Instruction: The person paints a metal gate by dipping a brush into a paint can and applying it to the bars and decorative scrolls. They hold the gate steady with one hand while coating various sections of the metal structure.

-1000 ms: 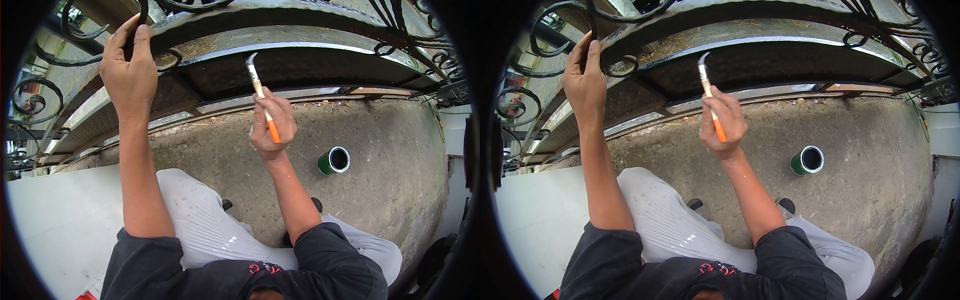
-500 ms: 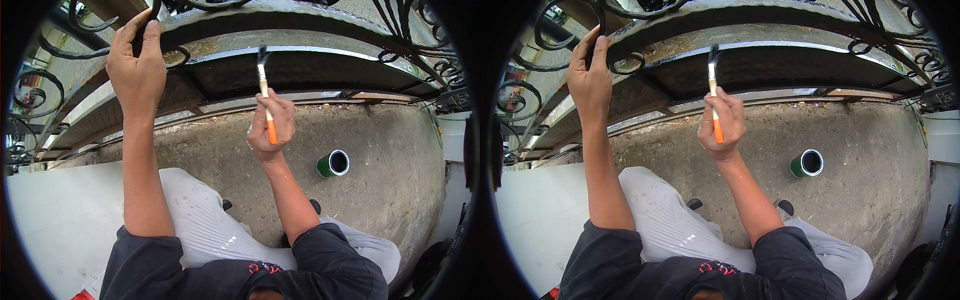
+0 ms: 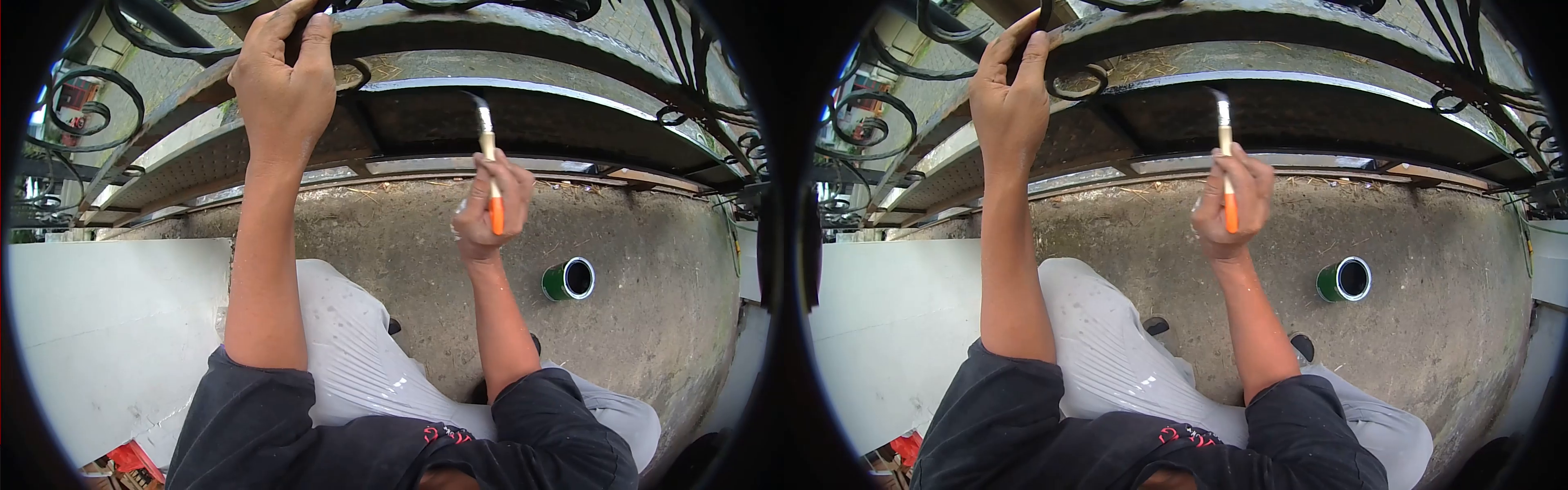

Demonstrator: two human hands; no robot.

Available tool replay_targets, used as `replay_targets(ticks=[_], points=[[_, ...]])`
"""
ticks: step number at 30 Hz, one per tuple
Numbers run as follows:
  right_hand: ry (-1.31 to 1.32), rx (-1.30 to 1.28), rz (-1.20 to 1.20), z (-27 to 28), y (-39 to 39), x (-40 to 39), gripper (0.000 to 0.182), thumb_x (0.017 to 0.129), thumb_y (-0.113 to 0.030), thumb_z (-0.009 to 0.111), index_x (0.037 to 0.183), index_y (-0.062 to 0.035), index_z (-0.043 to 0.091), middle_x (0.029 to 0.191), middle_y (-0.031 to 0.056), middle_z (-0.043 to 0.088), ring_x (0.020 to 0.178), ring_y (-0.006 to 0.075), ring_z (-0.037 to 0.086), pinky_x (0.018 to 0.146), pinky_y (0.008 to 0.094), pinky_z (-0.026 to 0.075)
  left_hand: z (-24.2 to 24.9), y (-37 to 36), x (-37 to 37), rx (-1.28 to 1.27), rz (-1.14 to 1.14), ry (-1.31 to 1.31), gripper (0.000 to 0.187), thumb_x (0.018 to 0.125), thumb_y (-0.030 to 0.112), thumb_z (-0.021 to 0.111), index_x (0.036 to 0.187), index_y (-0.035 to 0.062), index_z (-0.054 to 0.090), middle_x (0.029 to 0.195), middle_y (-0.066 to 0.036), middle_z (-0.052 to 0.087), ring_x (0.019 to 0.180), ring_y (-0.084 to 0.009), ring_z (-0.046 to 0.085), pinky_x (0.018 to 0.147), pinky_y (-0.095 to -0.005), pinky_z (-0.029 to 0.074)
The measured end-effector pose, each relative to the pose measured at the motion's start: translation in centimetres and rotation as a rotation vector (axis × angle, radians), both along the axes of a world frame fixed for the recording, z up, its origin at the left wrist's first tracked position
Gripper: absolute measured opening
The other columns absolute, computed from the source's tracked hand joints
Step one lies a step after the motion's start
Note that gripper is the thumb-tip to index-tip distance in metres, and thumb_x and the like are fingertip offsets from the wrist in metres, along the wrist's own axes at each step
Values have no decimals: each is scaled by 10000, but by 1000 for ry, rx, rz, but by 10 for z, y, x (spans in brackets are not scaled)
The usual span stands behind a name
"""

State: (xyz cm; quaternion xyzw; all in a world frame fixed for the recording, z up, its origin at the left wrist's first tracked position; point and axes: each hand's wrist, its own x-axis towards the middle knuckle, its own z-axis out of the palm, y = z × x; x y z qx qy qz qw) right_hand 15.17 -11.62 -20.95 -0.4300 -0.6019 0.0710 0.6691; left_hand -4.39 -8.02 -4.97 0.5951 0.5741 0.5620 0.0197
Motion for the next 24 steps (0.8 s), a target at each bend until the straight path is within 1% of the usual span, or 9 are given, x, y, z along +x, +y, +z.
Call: replay_targets(ticks=[2, 3, 9, 11, 14, 15, 18, 21, 24], points=[[-26, 23, -48, 3, -5, 1, 88, 897, 32, 669, 981, 11, 683, 996, 161, 662, 966, 253, 647, 783, 338, 534, 13, -5, 12, 18, -45, -52, 215, 962, 23, 553, 1134, -43, 664, 1017, -84, 635, 963, -173, 622, 894, -303, 496], [-40, 37, -76, 4, -6, 1, 82, 897, 34, 670, 977, 14, 678, 994, 160, 656, 968, 253, 642, 784, 337, 533, 12, 3, 8, 85, -33, -21, 218, 986, 52, 568, 1158, -47, 659, 1001, -79, 670, 908, -124, 647, 832, -254, 511], [-35, 25, 376, -3, -8, -39, 230, 801, 78, 722, 1008, -13, 684, 1032, 167, 624, 924, 284, 663, 765, 347, 561, 13, -2, 14, -13, -33, -119, 229, 986, 48, 559, 1170, -46, 657, 1037, -78, 669, 947, -140, 649, 866, -265, 508], [-52, -10, 506, -6, -10, -42, 256, 784, 85, 725, 1015, -18, 684, 1034, 163, 623, 927, 283, 665, 772, 347, 563, 12, -3, 10, 30, -49, 4, 234, 990, 52, 556, 1178, -46, 654, 1043, -75, 668, 958, -140, 646, 876, -265, 505], [-26, 117, 344, -6, -20, -37, 259, 786, 83, 719, 1020, -17, 679, 1067, 162, 612, 942, 280, 657, 783, 351, 564, 11, -4, 12, 21, -54, -40, 231, 992, 44, 550, 1178, -44, 655, 1053, -80, 666, 979, -140, 640, 889, -263, 499], [-24, 130, 216, -4, -20, -37, 161, 848, 51, 702, 992, -18, 674, 1067, 139, 604, 938, 239, 651, 757, 318, 554, 11, -4, 13, 10, -57, -95, 229, 993, 39, 548, 1176, -42, 657, 1057, -82, 666, 986, -139, 637, 894, -262, 497], [-50, 102, 141, -8, -18, -49, 184, 845, 55, 693, 1013, -17, 671, 1090, 137, 582, 954, 251, 639, 765, 335, 553, -1, 7, -3, 82, -92, -79, 231, 994, 135, 587, 1145, -14, 679, 998, -95, 668, 922, -149, 654, 864, -270, 513], [-55, 32, 479, -4, -25, -66, 245, 804, 87, 701, 1020, -27, 671, 1094, 150, 578, 940, 280, 644, 765, 348, 556, -1, 3, -8, -25, -12, 24, 272, 1007, 178, 606, 1229, 47, 695, 1109, -67, 719, 1039, -126, 652, 942, -265, 470], [3, 102, 534, 4, -29, -65, 268, 786, 86, 721, 1021, -36, 675, 1075, 160, 594, 930, 291, 652, 764, 340, 560, 0, 3, -5, 3, 4, 38, 252, 978, 169, 621, 1186, 58, 708, 1048, -59, 686, 985, -163, 647, 919, -280, 477]])
